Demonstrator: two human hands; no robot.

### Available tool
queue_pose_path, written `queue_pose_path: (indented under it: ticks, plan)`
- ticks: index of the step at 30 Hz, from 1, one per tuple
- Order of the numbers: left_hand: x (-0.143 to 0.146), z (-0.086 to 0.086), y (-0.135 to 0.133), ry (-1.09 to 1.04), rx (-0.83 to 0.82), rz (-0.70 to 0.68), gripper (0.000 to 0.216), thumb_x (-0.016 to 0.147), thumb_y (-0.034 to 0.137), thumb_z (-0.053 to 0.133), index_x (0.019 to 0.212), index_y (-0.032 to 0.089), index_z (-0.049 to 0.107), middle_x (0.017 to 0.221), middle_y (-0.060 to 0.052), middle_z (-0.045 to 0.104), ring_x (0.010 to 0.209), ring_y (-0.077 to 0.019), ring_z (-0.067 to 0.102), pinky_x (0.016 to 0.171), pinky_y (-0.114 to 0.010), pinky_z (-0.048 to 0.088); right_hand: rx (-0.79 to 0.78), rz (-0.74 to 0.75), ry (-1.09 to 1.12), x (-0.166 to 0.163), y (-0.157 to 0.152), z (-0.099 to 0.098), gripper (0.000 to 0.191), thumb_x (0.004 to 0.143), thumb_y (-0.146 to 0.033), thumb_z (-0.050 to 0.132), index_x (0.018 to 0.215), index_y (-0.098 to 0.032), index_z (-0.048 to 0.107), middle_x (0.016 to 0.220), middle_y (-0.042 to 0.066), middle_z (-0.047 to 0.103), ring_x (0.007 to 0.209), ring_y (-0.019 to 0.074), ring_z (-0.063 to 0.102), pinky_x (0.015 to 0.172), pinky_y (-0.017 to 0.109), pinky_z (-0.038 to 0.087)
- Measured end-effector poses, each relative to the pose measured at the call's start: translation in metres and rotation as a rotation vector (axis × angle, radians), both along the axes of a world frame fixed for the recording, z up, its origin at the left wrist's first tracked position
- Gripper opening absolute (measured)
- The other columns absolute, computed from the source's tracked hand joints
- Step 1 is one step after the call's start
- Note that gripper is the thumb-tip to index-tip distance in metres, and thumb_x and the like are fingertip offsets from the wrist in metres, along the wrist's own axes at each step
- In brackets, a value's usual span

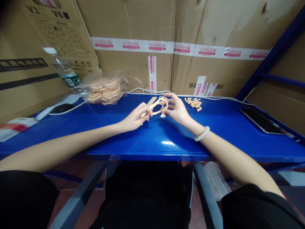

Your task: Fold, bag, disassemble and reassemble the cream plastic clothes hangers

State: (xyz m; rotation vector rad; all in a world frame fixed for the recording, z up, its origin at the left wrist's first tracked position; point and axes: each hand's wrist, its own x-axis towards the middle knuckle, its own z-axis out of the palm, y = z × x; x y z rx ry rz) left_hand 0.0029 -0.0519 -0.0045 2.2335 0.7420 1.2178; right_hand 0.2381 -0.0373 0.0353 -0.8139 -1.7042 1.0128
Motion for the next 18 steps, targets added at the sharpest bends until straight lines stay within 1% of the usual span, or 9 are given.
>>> queue_pose_path:
  ticks: [2, 3, 6, 8, 10, 12, 13, 16, 18]
  plan:
    - [0.001, -0.002, 0.001, -0.077, -0.065, -0.030, 0.008, 0.093, 0.019, 0.058, 0.095, 0.020, 0.066, 0.106, -0.006, 0.054, 0.077, -0.0150, 0.063, 0.078, -0.035, 0.059, -0.054, 0.036, 0.006, 0.001, 0.002, -0.001, 0.066, 0.058, -0.021, 0.089, 0.118, -0.021, 0.063, 0.089, 0.003, 0.073, 0.079, 0.0230, 0.074, 0.078, 0.040, 0.065]
    - [0.002, -0.004, 0.002, -0.119, -0.100, -0.046, 0.009, 0.095, 0.021, 0.057, 0.100, 0.021, 0.065, 0.113, -0.007, 0.054, 0.077, -0.0142, 0.065, 0.078, -0.035, 0.059, -0.077, 0.041, 0.005, 0.001, 0.002, -0.001, 0.060, 0.059, -0.024, 0.090, 0.114, -0.019, 0.066, 0.084, 0.004, 0.074, 0.079, 0.0240, 0.075, 0.078, 0.040, 0.065]
    - [0.003, -0.007, 0.006, -0.210, -0.206, -0.072, 0.023, 0.095, 0.025, 0.060, 0.118, 0.023, 0.061, 0.128, -0.010, 0.058, 0.076, -0.0131, 0.068, 0.077, -0.034, 0.059, -0.125, 0.037, -0.004, 0.001, 0.001, 0.001, 0.043, 0.061, -0.031, 0.092, 0.096, -0.015, 0.072, 0.084, 0.008, 0.077, 0.077, 0.0232, 0.075, 0.076, 0.037, 0.065]
    - [0.004, -0.009, 0.008, -0.259, -0.291, -0.086, 0.027, 0.095, 0.029, 0.063, 0.120, 0.021, 0.057, 0.121, -0.010, 0.065, 0.071, -0.0123, 0.068, 0.073, -0.031, 0.058, -0.137, 0.027, 0.007, 0.001, 0.000, 0.004, 0.039, 0.063, -0.036, 0.092, 0.090, -0.016, 0.072, 0.085, 0.009, 0.078, 0.076, 0.0218, 0.075, 0.072, 0.033, 0.064]
    - [0.004, -0.010, 0.010, -0.312, -0.375, -0.095, 0.027, 0.094, 0.032, 0.066, 0.115, 0.020, 0.055, 0.104, -0.007, 0.070, 0.068, -0.0126, 0.067, 0.071, -0.030, 0.057, -0.140, 0.014, 0.018, 0.000, -0.003, 0.006, 0.039, 0.066, -0.039, 0.092, 0.088, -0.017, 0.069, 0.086, 0.009, 0.079, 0.077, 0.0210, 0.075, 0.067, 0.030, 0.062]
    - [0.005, -0.009, 0.010, -0.375, -0.453, -0.092, 0.028, 0.092, 0.031, 0.071, 0.113, 0.019, 0.057, 0.090, -0.003, 0.069, 0.073, -0.0145, 0.069, 0.076, -0.031, 0.058, -0.137, -0.004, 0.018, -0.002, -0.005, 0.008, 0.038, 0.071, -0.041, 0.090, 0.087, -0.019, 0.063, 0.088, 0.009, 0.079, 0.079, 0.0209, 0.075, 0.061, 0.027, 0.060]
    - [0.004, -0.008, 0.009, -0.412, -0.492, -0.090, 0.028, 0.091, 0.029, 0.072, 0.113, 0.019, 0.058, 0.087, -0.002, 0.068, 0.077, -0.0155, 0.070, 0.080, -0.033, 0.059, -0.135, -0.012, 0.019, -0.003, -0.006, 0.008, 0.038, 0.074, -0.042, 0.088, 0.087, -0.020, 0.060, 0.088, 0.008, 0.079, 0.079, 0.0207, 0.075, 0.058, 0.026, 0.059]
    - [0.004, -0.004, 0.008, -0.525, -0.606, -0.116, 0.020, 0.089, 0.024, 0.074, 0.105, 0.018, 0.063, 0.086, -0.002, 0.066, 0.088, -0.0168, 0.070, 0.091, -0.037, 0.059, -0.143, 0.006, 0.031, -0.005, -0.009, 0.006, 0.038, 0.083, -0.045, 0.082, 0.090, -0.024, 0.051, 0.088, 0.006, 0.078, 0.072, 0.0187, 0.073, 0.052, 0.025, 0.057]
    - [0.003, -0.002, 0.006, -0.555, -0.653, -0.139, 0.016, 0.088, 0.023, 0.075, 0.099, 0.017, 0.064, 0.088, -0.003, 0.065, 0.089, -0.0167, 0.070, 0.092, -0.039, 0.060, -0.159, 0.056, 0.034, -0.006, -0.009, 0.005, 0.040, 0.084, -0.046, 0.082, 0.091, -0.025, 0.048, 0.090, 0.005, 0.078, 0.069, 0.0178, 0.072, 0.054, 0.027, 0.059]
